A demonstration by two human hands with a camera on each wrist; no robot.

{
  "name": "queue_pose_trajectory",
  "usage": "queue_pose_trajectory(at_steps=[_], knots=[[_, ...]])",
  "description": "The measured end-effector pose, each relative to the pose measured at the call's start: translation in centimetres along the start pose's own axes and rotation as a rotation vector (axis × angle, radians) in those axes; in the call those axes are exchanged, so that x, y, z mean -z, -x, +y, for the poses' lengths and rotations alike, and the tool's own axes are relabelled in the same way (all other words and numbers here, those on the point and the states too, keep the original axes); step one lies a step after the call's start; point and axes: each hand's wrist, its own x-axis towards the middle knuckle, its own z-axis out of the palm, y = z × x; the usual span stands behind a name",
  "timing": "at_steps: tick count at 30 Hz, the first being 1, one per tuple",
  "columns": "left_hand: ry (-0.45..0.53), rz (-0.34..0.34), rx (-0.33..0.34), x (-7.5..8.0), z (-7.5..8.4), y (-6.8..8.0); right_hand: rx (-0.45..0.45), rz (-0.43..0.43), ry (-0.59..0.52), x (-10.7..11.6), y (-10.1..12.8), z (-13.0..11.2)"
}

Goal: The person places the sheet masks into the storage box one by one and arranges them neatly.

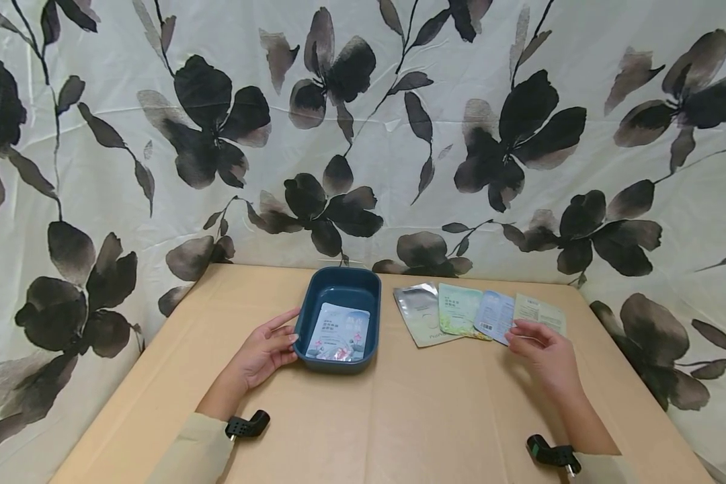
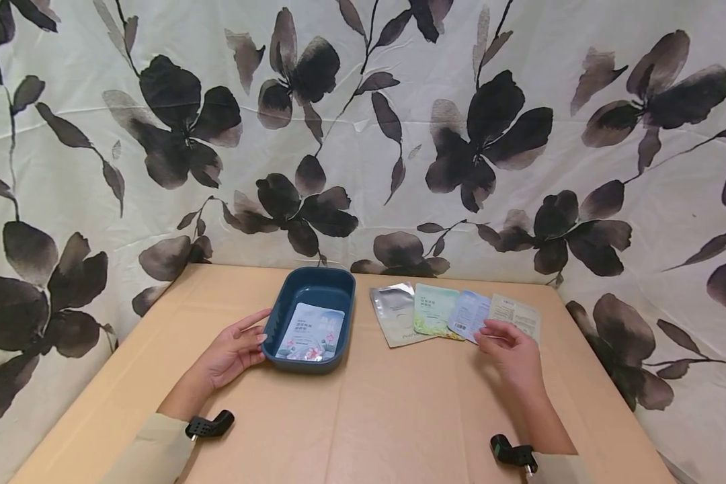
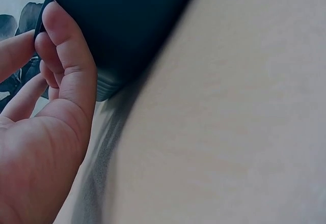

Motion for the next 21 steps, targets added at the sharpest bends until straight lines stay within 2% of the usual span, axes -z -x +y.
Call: queue_pose_trajectory(at_steps=[5,9,17,21], knots=[[-0.009,0.009,0.003,0.0,0.0,0.0,-0.003,0.033,0.082,0.8,-0.7,0.1],[-0.004,0.003,0.003,0.0,0.0,0.0,-0.007,0.065,0.105,1.6,-1.3,0.1],[0.007,-0.013,0.002,0.1,0.1,0.1,-0.050,0.115,0.257,3.3,-2.1,0.4],[0.012,-0.014,0.003,0.1,0.1,0.2,-0.050,0.130,0.297,4.0,-2.4,0.7]])
